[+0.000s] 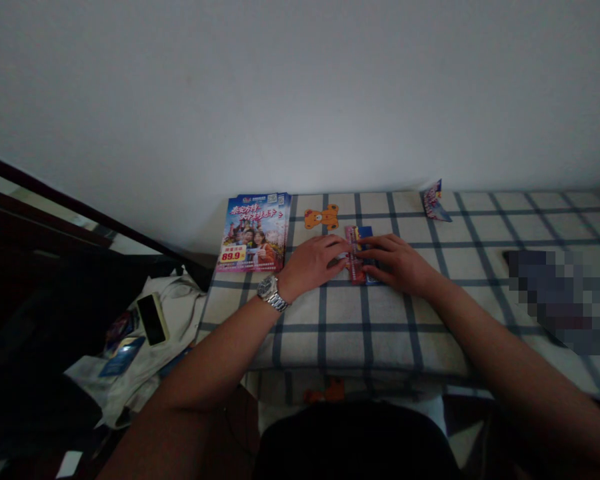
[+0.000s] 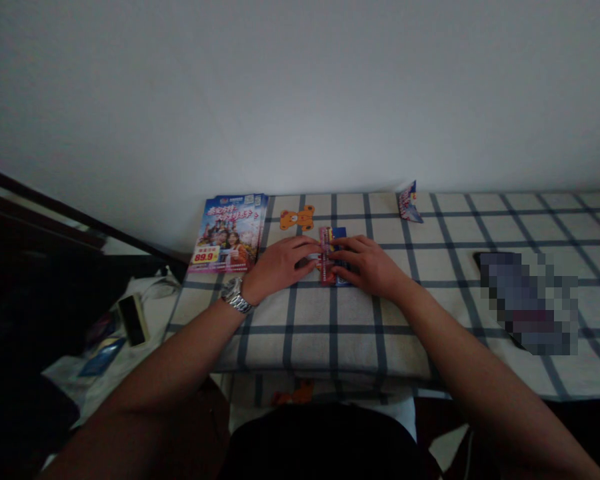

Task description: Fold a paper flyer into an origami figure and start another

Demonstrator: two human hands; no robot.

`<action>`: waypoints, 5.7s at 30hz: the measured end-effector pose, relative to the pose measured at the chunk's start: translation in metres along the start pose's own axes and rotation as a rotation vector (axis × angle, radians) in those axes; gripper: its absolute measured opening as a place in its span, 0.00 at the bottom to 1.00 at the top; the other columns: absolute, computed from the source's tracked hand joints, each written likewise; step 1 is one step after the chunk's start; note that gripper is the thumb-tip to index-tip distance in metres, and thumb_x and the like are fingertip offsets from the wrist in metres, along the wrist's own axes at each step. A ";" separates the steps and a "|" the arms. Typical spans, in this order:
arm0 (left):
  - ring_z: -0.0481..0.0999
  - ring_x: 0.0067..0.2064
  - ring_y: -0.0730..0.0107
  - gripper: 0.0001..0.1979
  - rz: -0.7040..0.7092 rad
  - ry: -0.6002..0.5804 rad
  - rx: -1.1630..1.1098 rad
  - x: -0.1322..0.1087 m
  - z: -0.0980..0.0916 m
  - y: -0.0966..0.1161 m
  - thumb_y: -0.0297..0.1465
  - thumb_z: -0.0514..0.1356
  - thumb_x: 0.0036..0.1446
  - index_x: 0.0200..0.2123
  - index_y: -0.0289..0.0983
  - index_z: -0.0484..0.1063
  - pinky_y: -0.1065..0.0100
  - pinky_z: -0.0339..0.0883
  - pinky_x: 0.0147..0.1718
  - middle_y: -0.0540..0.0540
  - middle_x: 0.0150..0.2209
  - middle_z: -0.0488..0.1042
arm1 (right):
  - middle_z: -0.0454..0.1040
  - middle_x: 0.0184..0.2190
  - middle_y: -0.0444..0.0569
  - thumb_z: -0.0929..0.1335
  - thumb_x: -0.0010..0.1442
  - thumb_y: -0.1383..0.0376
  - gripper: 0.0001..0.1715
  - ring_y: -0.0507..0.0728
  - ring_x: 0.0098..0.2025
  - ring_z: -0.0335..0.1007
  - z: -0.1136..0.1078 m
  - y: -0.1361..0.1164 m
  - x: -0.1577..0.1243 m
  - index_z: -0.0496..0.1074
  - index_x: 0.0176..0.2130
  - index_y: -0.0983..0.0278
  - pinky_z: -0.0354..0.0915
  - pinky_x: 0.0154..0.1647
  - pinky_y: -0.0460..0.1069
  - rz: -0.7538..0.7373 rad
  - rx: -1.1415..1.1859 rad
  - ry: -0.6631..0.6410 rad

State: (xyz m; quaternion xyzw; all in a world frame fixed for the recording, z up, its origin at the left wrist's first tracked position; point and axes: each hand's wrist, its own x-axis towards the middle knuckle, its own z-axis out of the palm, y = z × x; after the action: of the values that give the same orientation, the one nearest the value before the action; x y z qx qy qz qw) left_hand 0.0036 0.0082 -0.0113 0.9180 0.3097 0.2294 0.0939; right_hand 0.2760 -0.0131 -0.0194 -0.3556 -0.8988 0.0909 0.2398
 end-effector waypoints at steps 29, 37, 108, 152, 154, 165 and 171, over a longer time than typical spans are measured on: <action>0.78 0.56 0.61 0.11 0.046 -0.016 0.046 -0.002 0.003 -0.004 0.32 0.62 0.71 0.54 0.42 0.79 0.57 0.74 0.55 0.45 0.57 0.76 | 0.77 0.61 0.57 0.68 0.72 0.58 0.18 0.68 0.60 0.74 0.001 0.002 -0.001 0.79 0.57 0.59 0.71 0.61 0.66 -0.004 -0.014 -0.008; 0.78 0.56 0.62 0.10 0.041 -0.033 0.054 -0.002 0.000 -0.003 0.32 0.62 0.71 0.53 0.43 0.79 0.57 0.74 0.55 0.45 0.57 0.76 | 0.77 0.61 0.57 0.69 0.72 0.58 0.18 0.68 0.59 0.74 0.001 0.002 -0.001 0.79 0.57 0.59 0.71 0.60 0.66 -0.008 -0.017 -0.006; 0.75 0.49 0.57 0.08 -0.204 0.113 0.135 0.013 0.015 0.019 0.34 0.63 0.70 0.50 0.40 0.78 0.55 0.70 0.48 0.44 0.48 0.76 | 0.78 0.50 0.54 0.70 0.69 0.63 0.05 0.65 0.50 0.79 0.017 -0.004 0.017 0.78 0.43 0.58 0.77 0.51 0.61 0.191 0.034 0.170; 0.76 0.50 0.61 0.06 -0.174 0.088 0.076 0.009 0.012 0.020 0.32 0.63 0.70 0.46 0.40 0.80 0.60 0.71 0.48 0.46 0.49 0.78 | 0.79 0.54 0.56 0.75 0.65 0.59 0.15 0.68 0.56 0.78 0.009 -0.005 0.008 0.81 0.51 0.58 0.75 0.59 0.65 0.142 0.076 0.081; 0.76 0.50 0.61 0.06 -0.174 0.089 0.076 0.009 0.012 0.020 0.32 0.63 0.71 0.46 0.39 0.80 0.60 0.71 0.47 0.45 0.49 0.78 | 0.78 0.56 0.58 0.76 0.64 0.60 0.18 0.69 0.57 0.77 0.008 -0.006 0.005 0.80 0.53 0.59 0.74 0.60 0.66 0.131 0.060 0.068; 0.76 0.50 0.61 0.05 -0.177 0.094 0.077 0.009 0.012 0.021 0.32 0.63 0.71 0.45 0.39 0.80 0.60 0.71 0.46 0.45 0.48 0.78 | 0.74 0.62 0.62 0.79 0.59 0.55 0.34 0.73 0.62 0.73 0.002 -0.011 -0.002 0.75 0.61 0.61 0.71 0.63 0.70 0.068 0.004 0.014; 0.76 0.49 0.61 0.06 -0.166 0.094 0.079 0.009 0.012 0.020 0.32 0.63 0.71 0.45 0.39 0.79 0.60 0.71 0.47 0.46 0.48 0.78 | 0.73 0.62 0.63 0.80 0.58 0.52 0.38 0.74 0.62 0.72 0.000 -0.011 -0.002 0.73 0.62 0.60 0.70 0.63 0.71 0.067 0.002 -0.006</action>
State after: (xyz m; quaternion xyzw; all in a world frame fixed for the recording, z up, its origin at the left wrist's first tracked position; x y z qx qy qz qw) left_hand 0.0265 -0.0021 -0.0122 0.8803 0.3976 0.2512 0.0618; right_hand 0.2709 -0.0225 -0.0166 -0.3852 -0.8869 0.1006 0.2343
